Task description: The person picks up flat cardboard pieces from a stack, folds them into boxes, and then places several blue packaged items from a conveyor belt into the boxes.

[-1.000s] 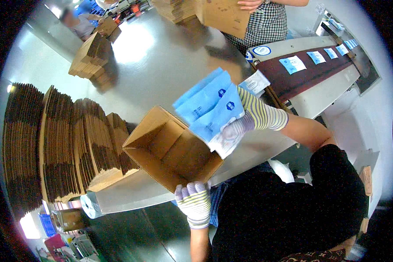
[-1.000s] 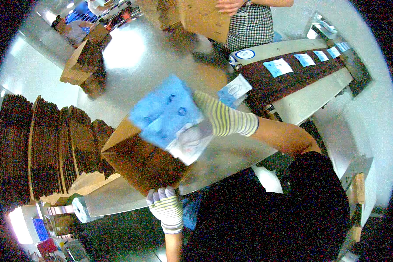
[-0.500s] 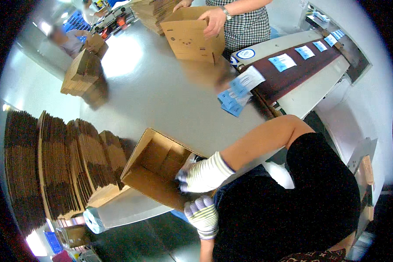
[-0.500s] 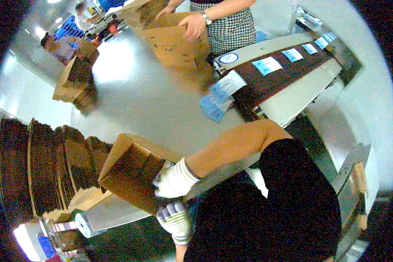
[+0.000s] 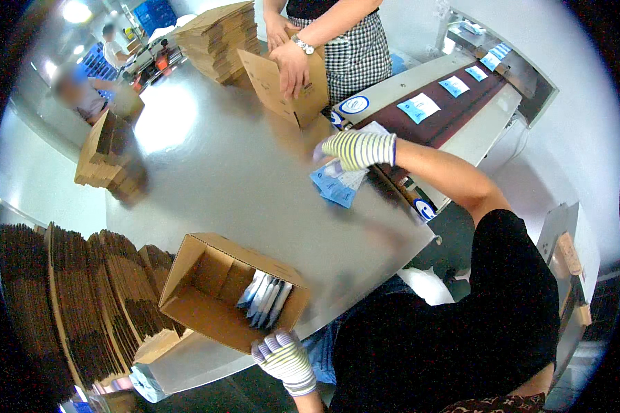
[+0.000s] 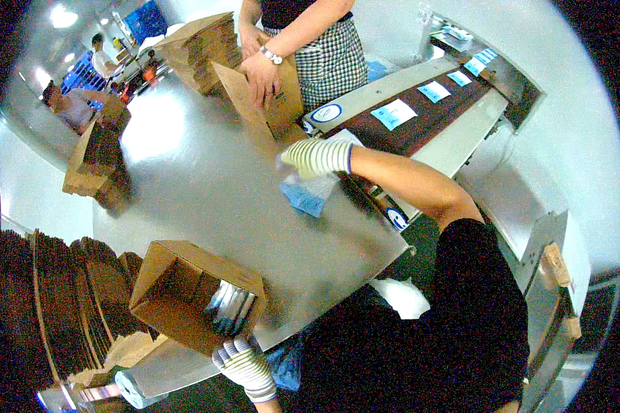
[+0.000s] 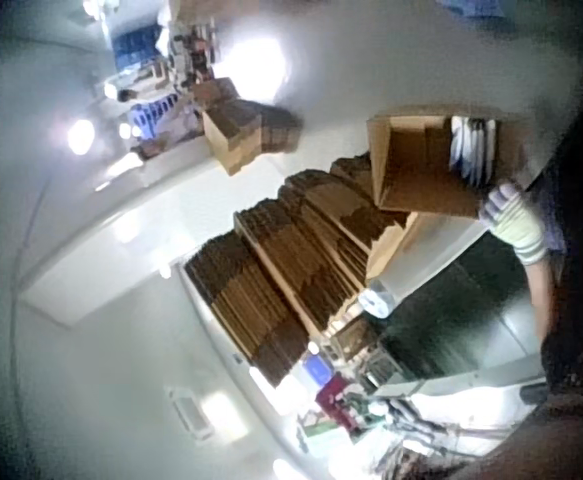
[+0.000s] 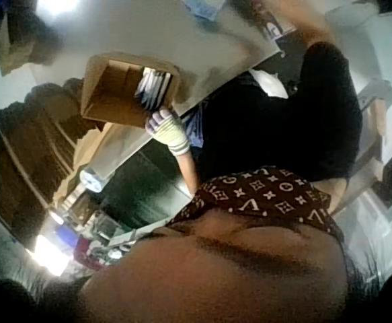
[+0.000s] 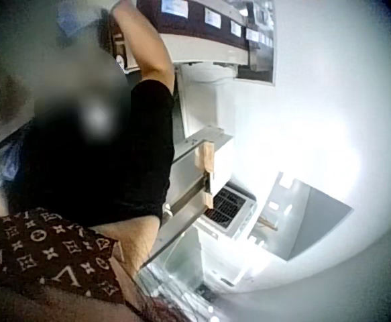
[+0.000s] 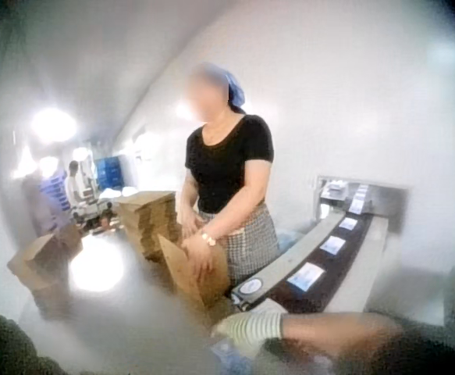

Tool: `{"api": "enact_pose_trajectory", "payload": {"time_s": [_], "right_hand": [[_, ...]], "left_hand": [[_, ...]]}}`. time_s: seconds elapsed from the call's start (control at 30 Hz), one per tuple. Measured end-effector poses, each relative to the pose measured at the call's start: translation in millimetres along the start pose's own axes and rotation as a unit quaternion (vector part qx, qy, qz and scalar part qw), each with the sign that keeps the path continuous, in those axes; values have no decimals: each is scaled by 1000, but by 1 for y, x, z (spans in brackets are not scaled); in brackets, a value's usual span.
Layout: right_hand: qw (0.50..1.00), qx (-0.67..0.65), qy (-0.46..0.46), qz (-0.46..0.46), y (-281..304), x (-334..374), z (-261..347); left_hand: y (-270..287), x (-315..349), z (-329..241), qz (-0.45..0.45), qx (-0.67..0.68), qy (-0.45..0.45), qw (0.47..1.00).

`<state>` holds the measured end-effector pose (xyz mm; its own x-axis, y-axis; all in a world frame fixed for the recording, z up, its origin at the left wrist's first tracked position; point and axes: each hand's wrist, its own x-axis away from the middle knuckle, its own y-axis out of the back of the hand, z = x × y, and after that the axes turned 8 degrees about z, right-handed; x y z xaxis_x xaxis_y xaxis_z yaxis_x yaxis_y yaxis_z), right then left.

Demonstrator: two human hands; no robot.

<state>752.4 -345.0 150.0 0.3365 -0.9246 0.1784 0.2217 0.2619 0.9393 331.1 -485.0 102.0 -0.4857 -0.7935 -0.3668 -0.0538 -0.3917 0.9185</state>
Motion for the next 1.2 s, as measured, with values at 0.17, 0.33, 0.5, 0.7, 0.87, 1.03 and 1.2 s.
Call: {"api": "enact_pose_trajectory", "payload": {"time_s": [0.17, 0.33, 0.5, 0.7, 0.87, 1.03, 1.2], "right_hand": [[998, -8, -51, 31, 1, -9, -60], [988, 7, -108, 108, -3, -30, -90], [965, 58, -130, 220, 3, -53, -86], [927, 46, -78, 364, -9, -84, -79], [874, 134, -135, 448, -43, -68, -66], [932, 2, -57, 357, -140, 10, -108], [974, 13, 141, 178, -87, 60, 88]], "left_hand": [[-2, -7, 1, 10, 10, 0, 1000], [-6, -7, 2, -17, -1, -9, 1000], [-2, -10, 3, 1, 6, -3, 1000], [-4, -7, 4, -9, 3, -2, 1000], [-2, -3, 4, 13, 26, 0, 1000], [3, -7, -1, -2, 61, -24, 998], [-1, -2, 8, 17, 38, -21, 999]]}}
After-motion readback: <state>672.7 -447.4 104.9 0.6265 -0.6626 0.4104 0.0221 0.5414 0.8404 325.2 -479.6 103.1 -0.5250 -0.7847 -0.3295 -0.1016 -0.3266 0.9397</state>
